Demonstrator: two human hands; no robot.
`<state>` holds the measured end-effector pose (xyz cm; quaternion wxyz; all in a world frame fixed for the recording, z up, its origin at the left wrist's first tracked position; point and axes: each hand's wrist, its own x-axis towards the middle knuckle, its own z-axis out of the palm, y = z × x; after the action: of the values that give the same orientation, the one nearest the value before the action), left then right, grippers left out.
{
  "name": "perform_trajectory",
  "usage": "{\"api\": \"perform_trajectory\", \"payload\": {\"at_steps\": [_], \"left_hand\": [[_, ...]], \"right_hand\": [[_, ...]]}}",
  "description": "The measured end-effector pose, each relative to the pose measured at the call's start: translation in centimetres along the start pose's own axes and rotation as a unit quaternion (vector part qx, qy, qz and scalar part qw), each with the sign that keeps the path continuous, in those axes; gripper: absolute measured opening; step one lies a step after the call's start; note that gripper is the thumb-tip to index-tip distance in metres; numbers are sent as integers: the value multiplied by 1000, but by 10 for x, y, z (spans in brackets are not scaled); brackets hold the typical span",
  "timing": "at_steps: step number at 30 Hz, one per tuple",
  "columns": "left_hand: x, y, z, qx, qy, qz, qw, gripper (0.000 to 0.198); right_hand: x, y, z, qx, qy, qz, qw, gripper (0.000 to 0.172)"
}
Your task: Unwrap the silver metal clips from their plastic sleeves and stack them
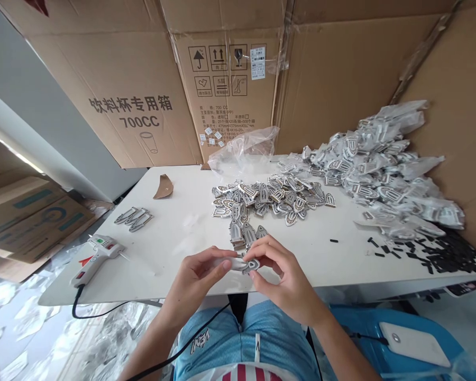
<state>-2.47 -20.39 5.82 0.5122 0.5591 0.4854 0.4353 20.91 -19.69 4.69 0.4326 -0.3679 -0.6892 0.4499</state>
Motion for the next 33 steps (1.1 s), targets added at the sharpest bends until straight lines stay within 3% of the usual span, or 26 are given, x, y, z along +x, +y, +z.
{"api": "perform_trajectory", "payload": {"at_steps": [5, 17, 22, 33], "left_hand": [[-1, -2, 1, 10, 43, -9, 999, 30], [-3, -2, 6, 63, 44, 42, 996, 22], [-2, -4, 4, 54, 33, 53, 997, 22], [-1, -8, 3, 32, 33, -5, 999, 34]], "right_hand": [[0, 2, 6, 6, 6, 7, 1000, 15], [1, 7, 23, 108, 49, 43, 992, 6], [0, 11, 25, 137, 59, 56, 987, 12], [1, 13, 28, 148, 62, 63, 985, 14]]}}
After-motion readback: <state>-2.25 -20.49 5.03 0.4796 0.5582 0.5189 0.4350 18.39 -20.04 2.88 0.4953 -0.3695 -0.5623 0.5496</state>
